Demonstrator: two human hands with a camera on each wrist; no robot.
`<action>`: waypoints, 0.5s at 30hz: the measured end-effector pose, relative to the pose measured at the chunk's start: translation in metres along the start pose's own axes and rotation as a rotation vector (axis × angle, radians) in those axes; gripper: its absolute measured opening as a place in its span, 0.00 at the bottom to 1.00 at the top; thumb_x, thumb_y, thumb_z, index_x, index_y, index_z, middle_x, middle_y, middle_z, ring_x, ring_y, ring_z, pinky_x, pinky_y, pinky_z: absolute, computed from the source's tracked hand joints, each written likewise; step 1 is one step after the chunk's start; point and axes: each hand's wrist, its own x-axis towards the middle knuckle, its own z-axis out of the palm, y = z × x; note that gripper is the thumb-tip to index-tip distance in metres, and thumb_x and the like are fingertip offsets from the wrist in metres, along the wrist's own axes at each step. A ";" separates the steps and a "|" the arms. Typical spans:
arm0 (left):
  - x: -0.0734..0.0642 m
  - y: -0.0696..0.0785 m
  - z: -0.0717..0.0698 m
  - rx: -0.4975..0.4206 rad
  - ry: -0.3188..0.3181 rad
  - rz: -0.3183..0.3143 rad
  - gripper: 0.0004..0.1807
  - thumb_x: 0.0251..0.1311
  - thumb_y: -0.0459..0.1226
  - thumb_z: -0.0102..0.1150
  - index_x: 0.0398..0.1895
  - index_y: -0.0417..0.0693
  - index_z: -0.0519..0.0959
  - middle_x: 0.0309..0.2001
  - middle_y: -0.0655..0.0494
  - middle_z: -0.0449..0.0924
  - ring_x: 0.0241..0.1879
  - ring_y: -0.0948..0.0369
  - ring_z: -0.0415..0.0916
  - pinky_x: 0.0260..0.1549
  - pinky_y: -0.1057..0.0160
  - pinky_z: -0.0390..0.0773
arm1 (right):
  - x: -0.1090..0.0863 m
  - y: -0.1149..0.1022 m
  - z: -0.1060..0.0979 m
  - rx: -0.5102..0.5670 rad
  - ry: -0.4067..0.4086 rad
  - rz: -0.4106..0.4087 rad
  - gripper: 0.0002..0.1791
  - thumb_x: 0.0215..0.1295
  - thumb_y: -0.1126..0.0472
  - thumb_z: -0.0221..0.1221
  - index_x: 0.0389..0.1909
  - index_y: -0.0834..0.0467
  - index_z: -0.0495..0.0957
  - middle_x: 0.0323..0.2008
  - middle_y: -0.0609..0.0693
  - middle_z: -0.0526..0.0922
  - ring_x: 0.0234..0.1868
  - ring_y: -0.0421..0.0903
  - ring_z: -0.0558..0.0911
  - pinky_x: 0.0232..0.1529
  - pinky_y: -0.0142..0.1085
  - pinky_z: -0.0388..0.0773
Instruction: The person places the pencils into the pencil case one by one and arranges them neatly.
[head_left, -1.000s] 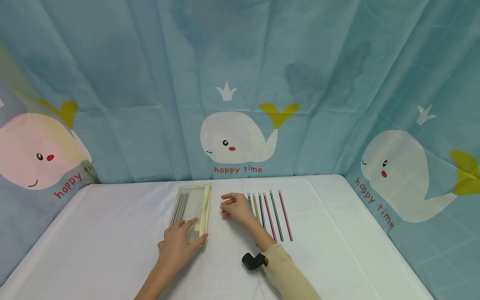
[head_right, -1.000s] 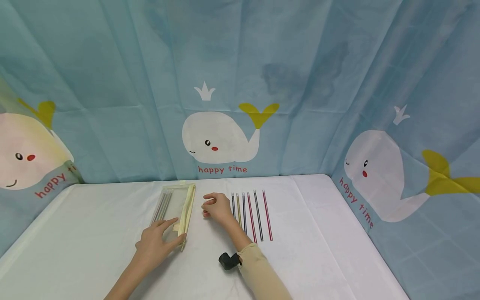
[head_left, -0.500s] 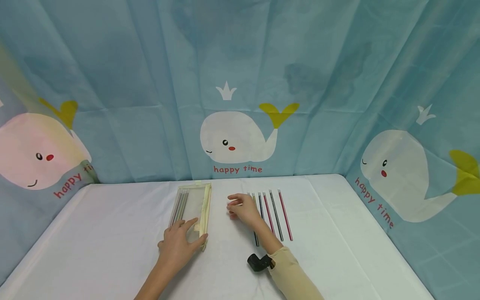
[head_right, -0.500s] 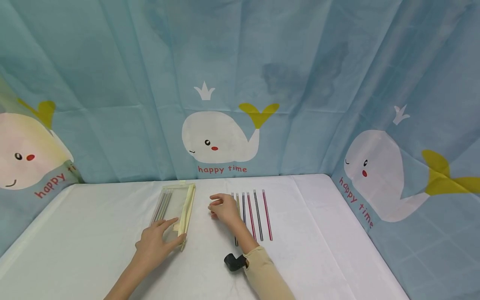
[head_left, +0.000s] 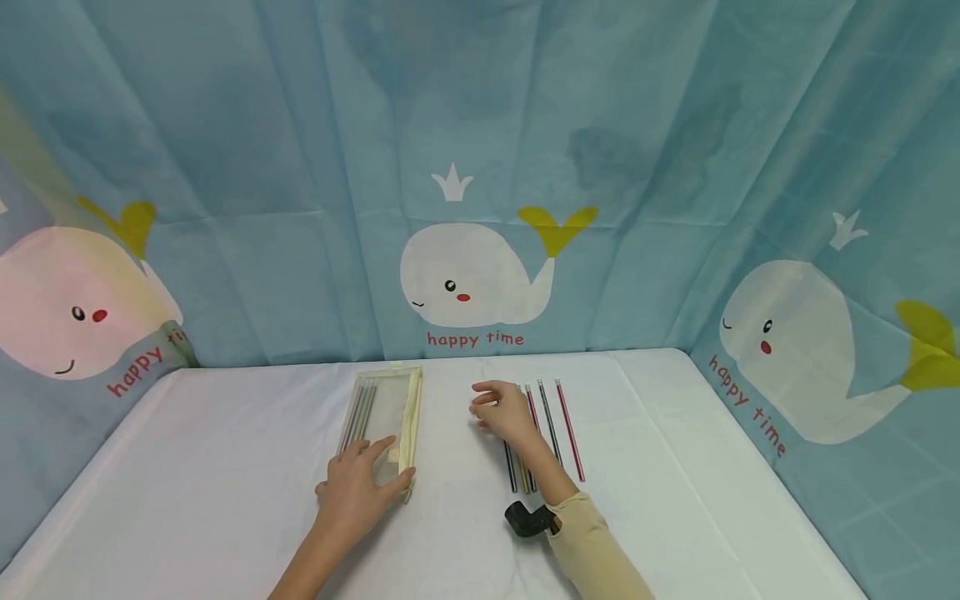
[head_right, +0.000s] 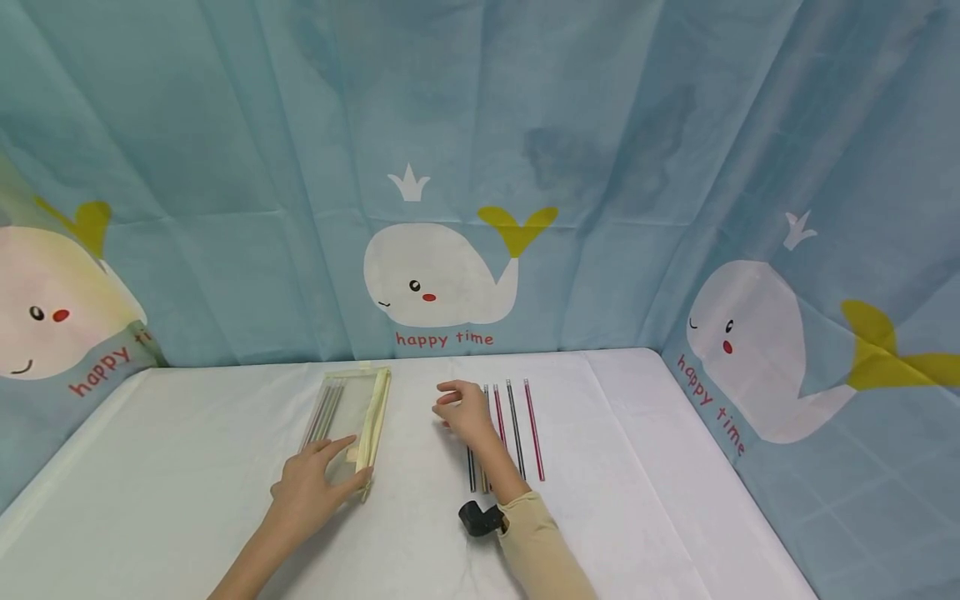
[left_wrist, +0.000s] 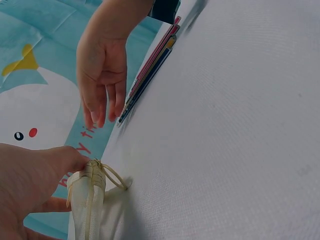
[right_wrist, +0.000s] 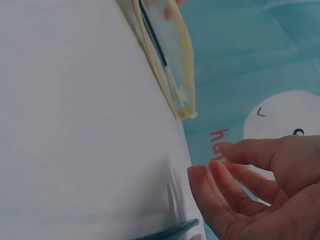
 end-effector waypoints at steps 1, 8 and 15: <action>0.000 0.000 0.000 -0.001 0.001 0.001 0.33 0.62 0.52 0.73 0.67 0.47 0.81 0.65 0.29 0.74 0.63 0.24 0.70 0.43 0.18 0.71 | 0.000 -0.001 -0.002 -0.010 0.011 0.003 0.20 0.67 0.73 0.67 0.59 0.71 0.81 0.42 0.62 0.87 0.35 0.58 0.89 0.36 0.41 0.89; -0.001 0.001 -0.001 -0.012 -0.003 0.004 0.33 0.63 0.52 0.73 0.67 0.47 0.81 0.66 0.29 0.74 0.63 0.23 0.69 0.44 0.18 0.70 | 0.000 -0.004 -0.015 -0.084 0.087 -0.006 0.20 0.65 0.73 0.68 0.58 0.71 0.82 0.41 0.61 0.88 0.32 0.55 0.87 0.32 0.36 0.87; -0.001 0.000 -0.001 -0.009 -0.008 0.005 0.33 0.63 0.52 0.73 0.67 0.47 0.81 0.66 0.29 0.74 0.63 0.23 0.69 0.44 0.18 0.70 | -0.001 -0.004 -0.023 -0.150 0.112 0.022 0.20 0.65 0.71 0.69 0.58 0.70 0.82 0.41 0.61 0.88 0.31 0.48 0.86 0.30 0.35 0.85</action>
